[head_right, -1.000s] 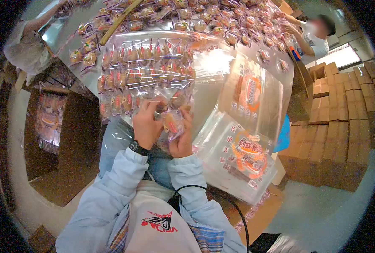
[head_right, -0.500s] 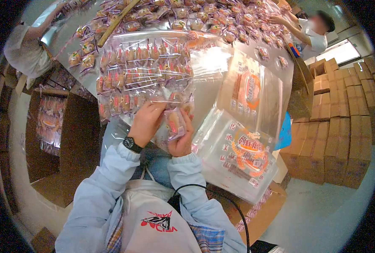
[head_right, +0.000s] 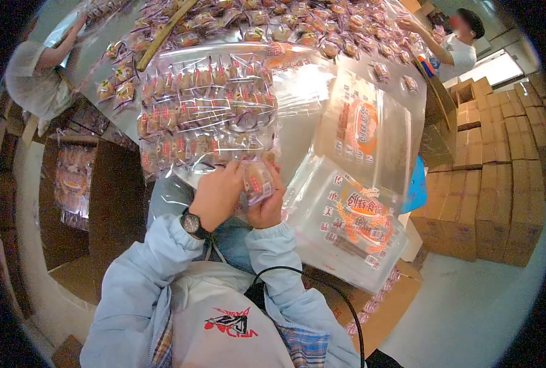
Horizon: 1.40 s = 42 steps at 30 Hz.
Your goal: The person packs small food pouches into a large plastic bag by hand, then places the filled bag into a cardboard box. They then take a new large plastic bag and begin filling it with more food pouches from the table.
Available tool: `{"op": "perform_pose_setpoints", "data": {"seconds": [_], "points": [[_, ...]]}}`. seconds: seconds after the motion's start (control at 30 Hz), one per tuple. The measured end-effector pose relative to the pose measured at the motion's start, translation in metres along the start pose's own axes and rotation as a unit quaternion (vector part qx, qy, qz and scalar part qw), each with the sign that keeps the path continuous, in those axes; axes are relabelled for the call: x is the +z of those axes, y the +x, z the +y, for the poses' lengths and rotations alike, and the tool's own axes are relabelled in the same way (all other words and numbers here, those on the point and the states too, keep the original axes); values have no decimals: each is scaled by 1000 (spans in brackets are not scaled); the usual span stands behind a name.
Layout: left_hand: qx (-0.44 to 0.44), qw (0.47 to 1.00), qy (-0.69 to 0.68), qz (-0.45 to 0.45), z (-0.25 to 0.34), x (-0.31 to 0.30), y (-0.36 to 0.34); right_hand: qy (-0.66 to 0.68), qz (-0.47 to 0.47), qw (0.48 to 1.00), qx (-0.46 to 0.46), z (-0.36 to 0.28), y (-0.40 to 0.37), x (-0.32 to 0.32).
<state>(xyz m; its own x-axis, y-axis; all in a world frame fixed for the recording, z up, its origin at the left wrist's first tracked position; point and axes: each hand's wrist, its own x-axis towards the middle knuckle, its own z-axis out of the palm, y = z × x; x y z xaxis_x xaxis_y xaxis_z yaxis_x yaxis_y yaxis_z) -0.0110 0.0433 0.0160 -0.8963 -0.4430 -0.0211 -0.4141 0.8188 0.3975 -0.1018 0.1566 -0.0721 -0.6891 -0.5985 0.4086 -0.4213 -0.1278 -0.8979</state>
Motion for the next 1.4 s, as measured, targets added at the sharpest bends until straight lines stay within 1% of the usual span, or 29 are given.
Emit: {"op": "perform_pose_setpoints", "data": {"seconds": [0.1,0.17,0.2,0.23,0.27,0.33,0.4,0.5,0.6,0.7,0.8,0.9,0.93,1.0,1.03,1.1,1.17,1.2,1.3,1.4], "points": [[-29,980,-181,73,-8,38,-7,-6,42,999,-2,7,-9,1],[-39,950,-254,178,-9,63,-7,-1,53,999,3,8,-11,-2],[-46,928,-290,228,-5,64,-7,12,54,998,11,8,-13,-6],[-112,878,-423,194,0,65,-8,26,56,998,19,9,-16,-9],[-176,804,-545,158,7,63,-7,47,59,997,25,12,-18,-11],[-249,665,-693,128,16,63,-4,79,62,994,36,12,-18,-14],[-273,568,-763,142,23,64,2,97,67,992,46,8,-16,-17],[-350,451,-802,176,35,57,12,141,122,981,60,-2,-9,-13],[-357,415,-825,143,27,62,20,106,149,982,55,0,-8,-13],[-332,472,-803,150,34,59,21,111,140,984,4,3,-4,-13],[-347,468,-805,115,26,55,28,187,170,967,11,-2,2,-12],[-356,468,-794,153,24,68,31,242,208,947,33,-12,5,-19],[-350,493,-776,180,25,69,31,227,233,944,57,-13,2,-23],[-337,541,-735,231,29,71,30,226,219,942,115,-21,-4,-39],[-309,586,-702,262,29,76,30,224,213,940,144,-25,-6,-45],[-250,667,-628,314,29,86,26,219,210,939,165,-30,-13,-49],[-209,777,-499,322,30,87,19,208,205,937,192,-31,-24,-47],[-186,823,-429,322,31,83,16,223,217,929,200,-33,-28,-43],[-122,870,-356,317,22,72,12,266,251,905,218,-41,-31,-30],[-55,895,-306,319,13,51,9,306,217,906,197,-57,-22,-31]]}}
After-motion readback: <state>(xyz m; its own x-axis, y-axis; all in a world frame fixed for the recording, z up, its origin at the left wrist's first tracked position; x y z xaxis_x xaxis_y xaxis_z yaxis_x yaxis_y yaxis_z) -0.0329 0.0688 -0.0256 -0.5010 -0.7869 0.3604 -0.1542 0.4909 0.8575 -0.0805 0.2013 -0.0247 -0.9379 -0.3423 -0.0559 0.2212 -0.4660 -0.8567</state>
